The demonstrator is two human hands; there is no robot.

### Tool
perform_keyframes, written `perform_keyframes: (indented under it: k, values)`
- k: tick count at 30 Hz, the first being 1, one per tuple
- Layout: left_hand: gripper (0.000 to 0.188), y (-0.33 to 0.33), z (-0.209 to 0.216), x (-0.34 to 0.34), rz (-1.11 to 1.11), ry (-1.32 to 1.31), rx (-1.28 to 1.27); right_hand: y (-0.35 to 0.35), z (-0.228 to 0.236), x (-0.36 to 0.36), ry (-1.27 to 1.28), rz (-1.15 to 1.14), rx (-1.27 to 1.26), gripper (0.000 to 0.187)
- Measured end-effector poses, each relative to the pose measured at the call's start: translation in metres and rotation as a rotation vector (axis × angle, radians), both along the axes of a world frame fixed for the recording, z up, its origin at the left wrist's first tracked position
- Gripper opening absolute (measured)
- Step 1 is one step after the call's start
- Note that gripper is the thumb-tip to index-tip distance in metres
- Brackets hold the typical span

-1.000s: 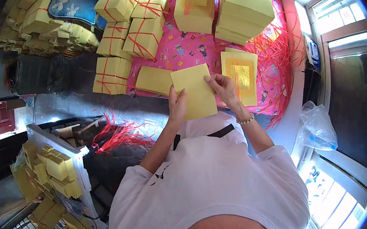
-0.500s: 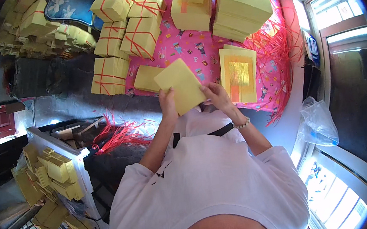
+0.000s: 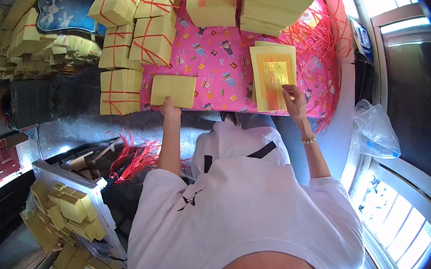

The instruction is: Bundling, checking, and stacking sheets of yellow joss paper.

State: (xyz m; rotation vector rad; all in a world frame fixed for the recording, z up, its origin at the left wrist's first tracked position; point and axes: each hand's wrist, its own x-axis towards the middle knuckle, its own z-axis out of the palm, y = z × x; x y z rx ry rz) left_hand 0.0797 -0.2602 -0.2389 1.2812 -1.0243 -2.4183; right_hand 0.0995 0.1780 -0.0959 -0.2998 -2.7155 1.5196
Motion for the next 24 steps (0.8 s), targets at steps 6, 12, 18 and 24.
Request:
perform_keyframes:
  k: [6, 12, 18, 24]
  values:
    - [0.046, 0.005, -0.010, -0.004, 0.040, -0.064, -0.008, 0.016, 0.003, 0.011, 0.006, 0.077, 0.200, 0.022]
    - [0.045, -0.010, -0.006, 0.000, -0.028, -0.026, 0.013, 0.028, 0.026, 0.009, 0.098, 0.465, 0.478, 0.049]
    - [0.049, -0.002, 0.046, -0.005, -0.125, -0.193, -0.046, 0.041, 0.027, 0.011, 0.112, 0.562, 0.585, 0.055]
    - [0.046, 0.016, 0.044, 0.010, -0.092, -0.862, -1.320, 0.051, 0.026, 0.006, 0.103, 0.619, 0.571, 0.045]
